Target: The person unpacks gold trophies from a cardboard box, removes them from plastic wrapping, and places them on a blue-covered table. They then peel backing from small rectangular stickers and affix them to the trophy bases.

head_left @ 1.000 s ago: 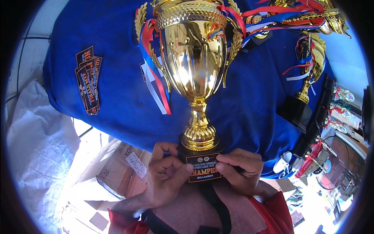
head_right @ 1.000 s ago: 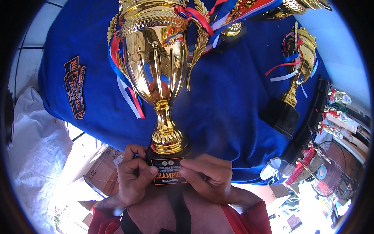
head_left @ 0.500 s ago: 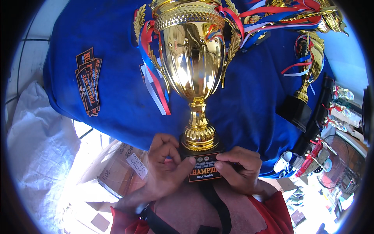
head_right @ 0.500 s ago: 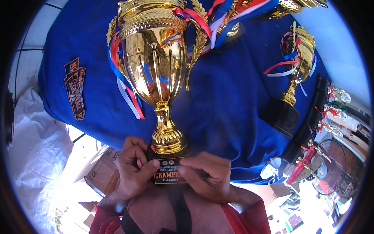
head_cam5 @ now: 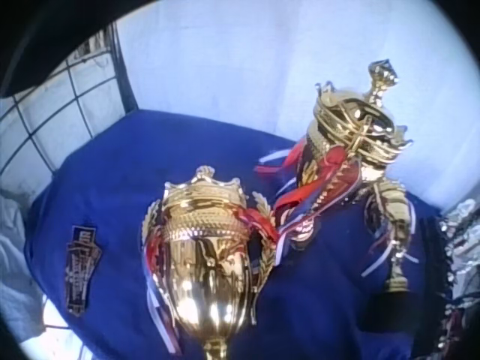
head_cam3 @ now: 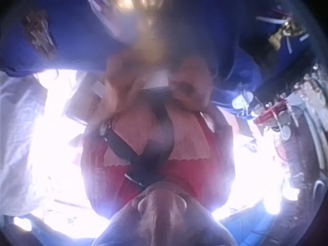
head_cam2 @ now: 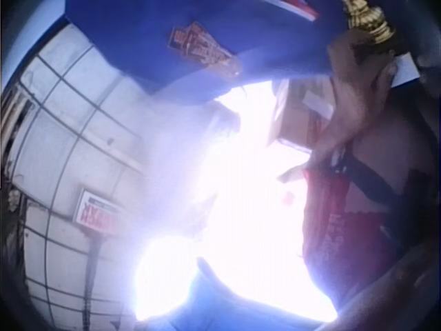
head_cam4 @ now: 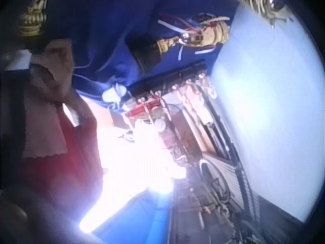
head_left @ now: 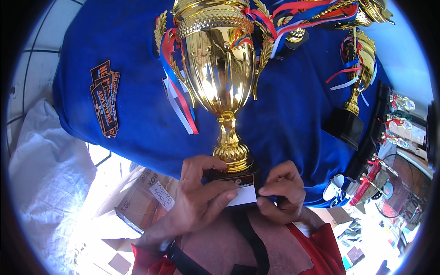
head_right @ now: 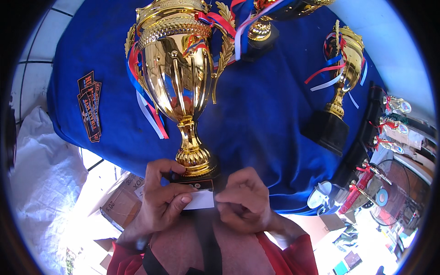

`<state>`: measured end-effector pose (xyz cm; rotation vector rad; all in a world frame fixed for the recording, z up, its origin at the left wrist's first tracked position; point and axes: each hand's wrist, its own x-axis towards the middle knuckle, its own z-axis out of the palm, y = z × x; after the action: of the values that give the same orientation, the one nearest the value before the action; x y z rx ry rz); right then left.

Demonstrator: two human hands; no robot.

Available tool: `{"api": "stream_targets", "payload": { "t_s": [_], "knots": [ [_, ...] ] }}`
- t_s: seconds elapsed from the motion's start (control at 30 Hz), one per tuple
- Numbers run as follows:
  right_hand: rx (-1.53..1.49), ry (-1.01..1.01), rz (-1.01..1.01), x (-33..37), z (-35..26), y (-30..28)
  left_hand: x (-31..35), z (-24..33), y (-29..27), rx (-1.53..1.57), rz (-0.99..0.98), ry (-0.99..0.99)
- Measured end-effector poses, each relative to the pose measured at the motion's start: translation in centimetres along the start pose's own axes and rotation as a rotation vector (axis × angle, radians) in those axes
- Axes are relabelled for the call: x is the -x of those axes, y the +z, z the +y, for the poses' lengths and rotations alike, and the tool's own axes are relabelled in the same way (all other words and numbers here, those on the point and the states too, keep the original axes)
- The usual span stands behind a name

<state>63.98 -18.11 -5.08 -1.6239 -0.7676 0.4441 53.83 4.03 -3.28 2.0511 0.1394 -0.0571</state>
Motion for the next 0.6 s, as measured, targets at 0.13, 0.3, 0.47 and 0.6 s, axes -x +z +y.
{"api": "stream_targets", "payload": {
  "t_s": [0.13, 0.3, 0.47, 0.6],
  "knots": [
    [0.092, -0.014, -0.070, 0.2, -0.3, 0.4, -0.1, 0.1, -0.1, 0.026, 0.008, 0.024],
    [-0.006, -0.066, -0.153, 0.3, 0.0, -0.3, 0.5, 0.2, 0.1, 0.033, -0.020, 0.061],
    [-0.357, -0.005, -0.126, 0.4, -0.9, -1.5, 1.5, -1.0, 0.2, 0.022, -0.059, 0.163],
    [-0.034, 0.136, 0.318, -0.8, -1.5, -1.7, 2.1, -2.1, 0.9, 0.052, -0.042, 0.224]
  ]
}}
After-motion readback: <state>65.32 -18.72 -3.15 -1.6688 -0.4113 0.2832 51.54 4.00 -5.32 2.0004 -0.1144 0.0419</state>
